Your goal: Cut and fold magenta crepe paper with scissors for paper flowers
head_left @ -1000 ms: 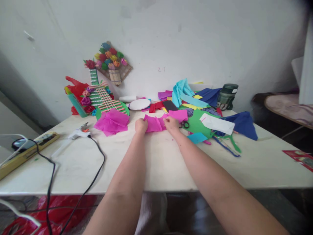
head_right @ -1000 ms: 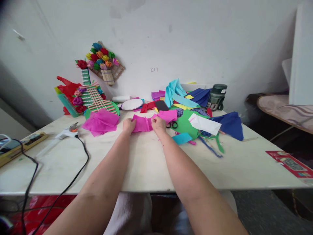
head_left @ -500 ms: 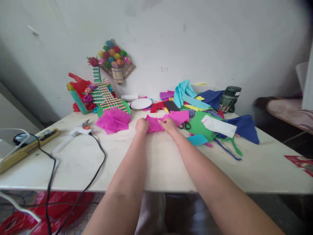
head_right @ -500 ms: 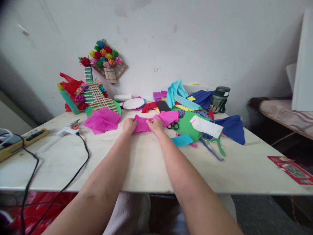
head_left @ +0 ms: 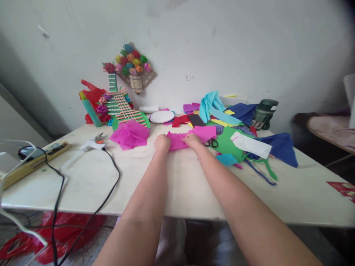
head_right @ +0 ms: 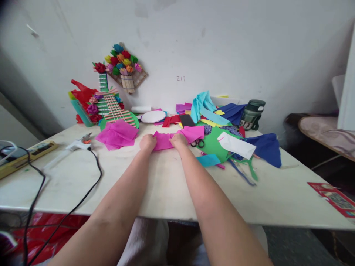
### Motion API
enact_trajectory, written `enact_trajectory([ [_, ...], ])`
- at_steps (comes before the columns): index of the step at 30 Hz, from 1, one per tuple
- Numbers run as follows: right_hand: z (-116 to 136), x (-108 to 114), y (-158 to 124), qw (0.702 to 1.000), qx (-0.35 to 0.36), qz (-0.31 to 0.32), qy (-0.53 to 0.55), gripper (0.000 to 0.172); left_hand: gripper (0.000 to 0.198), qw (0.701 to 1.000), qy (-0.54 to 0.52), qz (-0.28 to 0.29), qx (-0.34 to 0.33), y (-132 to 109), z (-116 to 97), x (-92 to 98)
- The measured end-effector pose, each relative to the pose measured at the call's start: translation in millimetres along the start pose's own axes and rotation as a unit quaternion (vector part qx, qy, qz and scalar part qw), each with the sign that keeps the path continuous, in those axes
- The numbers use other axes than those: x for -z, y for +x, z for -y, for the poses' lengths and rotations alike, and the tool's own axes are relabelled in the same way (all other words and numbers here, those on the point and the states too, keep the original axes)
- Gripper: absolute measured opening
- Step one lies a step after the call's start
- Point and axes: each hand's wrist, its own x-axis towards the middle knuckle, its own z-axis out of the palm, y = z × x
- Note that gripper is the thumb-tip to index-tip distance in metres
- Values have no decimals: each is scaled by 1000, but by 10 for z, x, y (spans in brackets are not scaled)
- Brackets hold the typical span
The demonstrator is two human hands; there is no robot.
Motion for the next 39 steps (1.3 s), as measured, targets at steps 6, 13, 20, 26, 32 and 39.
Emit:
enact_trajectory([
  [6, -33, -48, -113, 1000, -16, -17, 20, 24, 33, 1000, 8, -6, -1, 28, 10, -33],
  [13, -42, -49, -169, 1000, 3, -24, 13, 23, 33, 999, -31, -5, 14, 54, 49, -22],
  [20, -45, -92, -149, 999, -10, -38, 14, 22, 37, 999, -44, 9, 25, 46, 46, 18],
  [26, -28, -89, -152, 999, -12, -33, 2, 22, 38, 998, -54, 18, 34, 36, 32, 52],
  [32, -18, -95, -142, 999, -13, -32, -12, 22, 35, 997, -64, 23, 36, 41, 42, 74],
  [39, -24, -111, -129, 999, -13, -32, -12, 23, 34, 993, -114, 37, 20, 176, 133, 22],
])
